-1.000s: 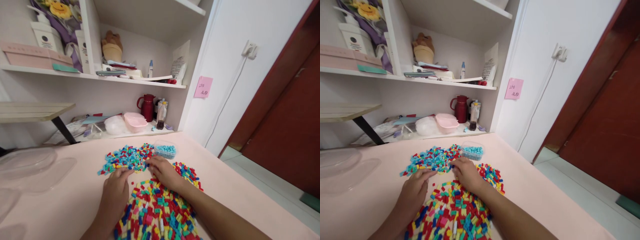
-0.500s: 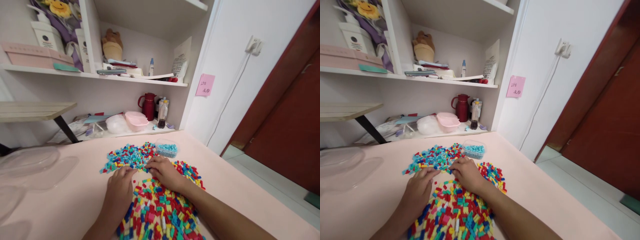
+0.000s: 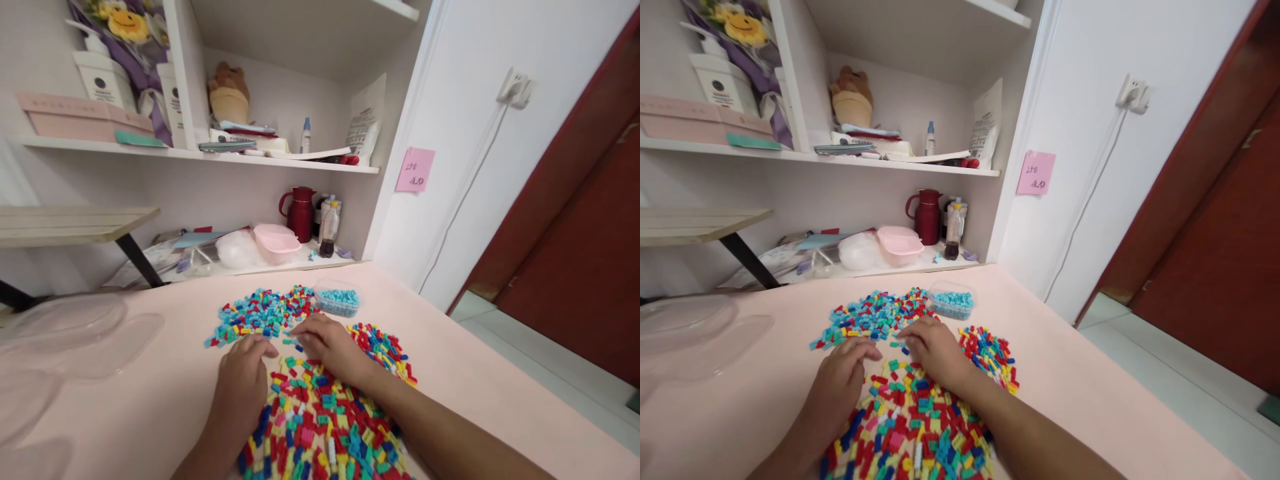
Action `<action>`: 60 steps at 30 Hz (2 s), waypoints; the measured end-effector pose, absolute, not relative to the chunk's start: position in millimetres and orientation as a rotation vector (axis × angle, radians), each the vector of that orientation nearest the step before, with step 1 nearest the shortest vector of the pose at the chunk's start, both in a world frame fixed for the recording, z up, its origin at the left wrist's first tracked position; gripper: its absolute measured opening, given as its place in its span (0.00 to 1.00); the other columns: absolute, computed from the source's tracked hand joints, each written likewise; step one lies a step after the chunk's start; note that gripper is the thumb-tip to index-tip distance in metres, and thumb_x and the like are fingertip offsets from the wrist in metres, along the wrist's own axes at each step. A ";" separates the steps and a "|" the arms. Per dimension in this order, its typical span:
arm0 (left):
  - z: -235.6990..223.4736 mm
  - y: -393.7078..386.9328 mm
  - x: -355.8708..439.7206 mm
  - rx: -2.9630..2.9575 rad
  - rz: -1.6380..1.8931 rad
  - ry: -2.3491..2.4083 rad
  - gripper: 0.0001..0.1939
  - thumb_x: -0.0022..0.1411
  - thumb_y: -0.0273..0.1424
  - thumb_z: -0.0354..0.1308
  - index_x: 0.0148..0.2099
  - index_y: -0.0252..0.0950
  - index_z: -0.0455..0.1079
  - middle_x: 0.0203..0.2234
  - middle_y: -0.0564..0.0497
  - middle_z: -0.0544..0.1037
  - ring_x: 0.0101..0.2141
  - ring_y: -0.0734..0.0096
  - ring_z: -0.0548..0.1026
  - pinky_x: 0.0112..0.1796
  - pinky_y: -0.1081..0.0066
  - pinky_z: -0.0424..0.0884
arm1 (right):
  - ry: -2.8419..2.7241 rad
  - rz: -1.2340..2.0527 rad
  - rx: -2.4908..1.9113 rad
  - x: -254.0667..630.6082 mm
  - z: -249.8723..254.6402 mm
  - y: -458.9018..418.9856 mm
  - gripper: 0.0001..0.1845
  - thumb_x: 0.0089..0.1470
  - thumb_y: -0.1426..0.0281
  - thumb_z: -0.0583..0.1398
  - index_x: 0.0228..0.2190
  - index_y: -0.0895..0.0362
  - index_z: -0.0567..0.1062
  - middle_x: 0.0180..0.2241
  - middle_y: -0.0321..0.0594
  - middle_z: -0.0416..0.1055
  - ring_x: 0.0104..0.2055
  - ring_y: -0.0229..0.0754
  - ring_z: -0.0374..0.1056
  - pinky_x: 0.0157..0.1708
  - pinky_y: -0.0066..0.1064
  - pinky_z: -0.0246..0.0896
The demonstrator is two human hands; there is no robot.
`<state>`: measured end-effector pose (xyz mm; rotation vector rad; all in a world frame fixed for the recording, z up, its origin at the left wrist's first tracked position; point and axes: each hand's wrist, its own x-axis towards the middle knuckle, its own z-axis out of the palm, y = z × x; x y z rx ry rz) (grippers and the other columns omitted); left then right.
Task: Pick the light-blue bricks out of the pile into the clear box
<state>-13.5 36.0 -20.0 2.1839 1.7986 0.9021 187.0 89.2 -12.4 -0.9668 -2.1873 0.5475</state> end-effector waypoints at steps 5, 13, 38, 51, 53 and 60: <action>-23.3 36.4 -13.1 2.161 0.889 1.845 0.24 0.59 0.20 0.41 0.49 0.38 0.73 0.47 0.46 0.75 0.50 0.61 0.70 0.51 0.57 0.65 | -2.091 0.519 -1.171 189.0 -15.3 93.5 0.15 0.55 0.77 0.56 0.40 0.54 0.79 0.39 0.41 0.76 0.43 0.43 0.69 0.46 0.35 0.62; -21.2 33.7 -8.7 2.197 0.776 1.891 0.27 0.58 0.18 0.43 0.53 0.41 0.72 0.48 0.47 0.74 0.50 0.60 0.69 0.50 0.57 0.63 | -2.217 0.446 -1.141 189.4 -14.4 92.5 0.13 0.54 0.76 0.57 0.37 0.54 0.80 0.38 0.41 0.76 0.43 0.43 0.69 0.47 0.34 0.62; -21.9 33.5 -8.7 2.178 0.917 1.849 0.22 0.58 0.18 0.44 0.41 0.40 0.77 0.44 0.48 0.77 0.49 0.62 0.71 0.50 0.59 0.65 | -2.119 0.639 -0.988 187.0 -12.6 87.7 0.21 0.49 0.85 0.53 0.32 0.53 0.80 0.40 0.39 0.73 0.43 0.39 0.69 0.45 0.30 0.63; -20.5 32.3 -8.9 2.162 0.905 1.848 0.21 0.60 0.19 0.44 0.41 0.41 0.77 0.45 0.48 0.77 0.50 0.61 0.70 0.50 0.58 0.65 | -2.148 0.525 -1.069 186.1 -16.9 87.6 0.19 0.52 0.79 0.57 0.45 0.52 0.75 0.43 0.41 0.69 0.44 0.43 0.68 0.45 0.33 0.63; -20.4 32.4 -8.8 2.164 0.896 1.849 0.21 0.60 0.19 0.44 0.41 0.41 0.77 0.45 0.48 0.77 0.49 0.61 0.71 0.50 0.58 0.65 | -2.207 0.504 -1.071 185.8 -17.8 87.6 0.18 0.53 0.77 0.57 0.45 0.52 0.74 0.43 0.41 0.70 0.44 0.43 0.67 0.46 0.33 0.63; -19.0 32.6 -9.0 2.176 0.872 1.852 0.22 0.60 0.19 0.43 0.41 0.40 0.77 0.45 0.48 0.77 0.49 0.60 0.71 0.49 0.57 0.64 | -2.184 0.542 -1.131 184.2 -19.8 86.9 0.14 0.49 0.80 0.58 0.37 0.53 0.75 0.39 0.38 0.70 0.38 0.40 0.68 0.38 0.29 0.64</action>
